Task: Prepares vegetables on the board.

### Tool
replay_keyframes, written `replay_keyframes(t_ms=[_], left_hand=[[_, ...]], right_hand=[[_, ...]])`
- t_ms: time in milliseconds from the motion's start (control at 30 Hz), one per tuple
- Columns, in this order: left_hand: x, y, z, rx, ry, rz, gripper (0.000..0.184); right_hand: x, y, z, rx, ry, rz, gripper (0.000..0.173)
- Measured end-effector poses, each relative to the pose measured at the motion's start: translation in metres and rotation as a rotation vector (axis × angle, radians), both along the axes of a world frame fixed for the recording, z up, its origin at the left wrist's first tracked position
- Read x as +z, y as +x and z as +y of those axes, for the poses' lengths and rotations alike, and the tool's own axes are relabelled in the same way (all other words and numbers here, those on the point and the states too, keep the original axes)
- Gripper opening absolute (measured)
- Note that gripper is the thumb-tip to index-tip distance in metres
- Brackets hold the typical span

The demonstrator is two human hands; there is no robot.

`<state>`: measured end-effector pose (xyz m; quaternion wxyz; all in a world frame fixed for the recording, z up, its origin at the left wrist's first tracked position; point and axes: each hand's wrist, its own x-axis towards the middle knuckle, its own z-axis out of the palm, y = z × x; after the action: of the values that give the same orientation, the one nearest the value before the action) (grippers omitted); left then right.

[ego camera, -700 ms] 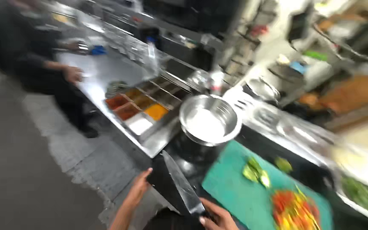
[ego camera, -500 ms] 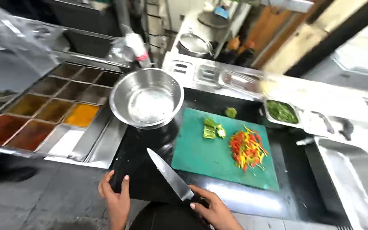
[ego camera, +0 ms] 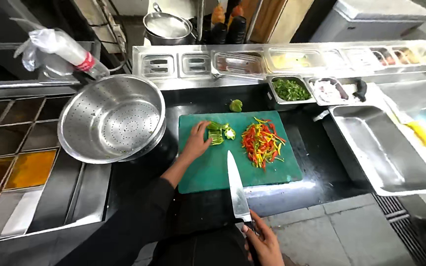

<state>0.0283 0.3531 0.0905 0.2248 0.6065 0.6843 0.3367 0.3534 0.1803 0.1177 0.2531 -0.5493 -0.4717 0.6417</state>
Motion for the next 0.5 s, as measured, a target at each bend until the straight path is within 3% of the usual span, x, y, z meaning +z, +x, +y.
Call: replay_keyframes(t_ms=[100, 200, 367, 500], left_hand=[[0.002, -0.006, 0.053, -0.17, -0.08, 0.184, 0.048], [0.03, -0.013, 0.07, -0.173, -0.207, 0.207, 0.033], [0.072, -0.024, 0.056, -0.138, -0.272, -0.02, 0.031], [0.087, -0.017, 0.024, -0.008, -0.388, -0.398, 0.03]], right_hand=[[0.005, 0.015, 0.006, -0.004, 0.005, -0.001, 0.053], [0.004, 0.032, 0.016, -0.014, 0.001, -0.007, 0.053], [-0.004, 0.053, 0.048, -0.02, 0.005, 0.008, 0.057], [-0.006, 0.061, 0.082, 0.084, 0.027, 0.016, 0.055]])
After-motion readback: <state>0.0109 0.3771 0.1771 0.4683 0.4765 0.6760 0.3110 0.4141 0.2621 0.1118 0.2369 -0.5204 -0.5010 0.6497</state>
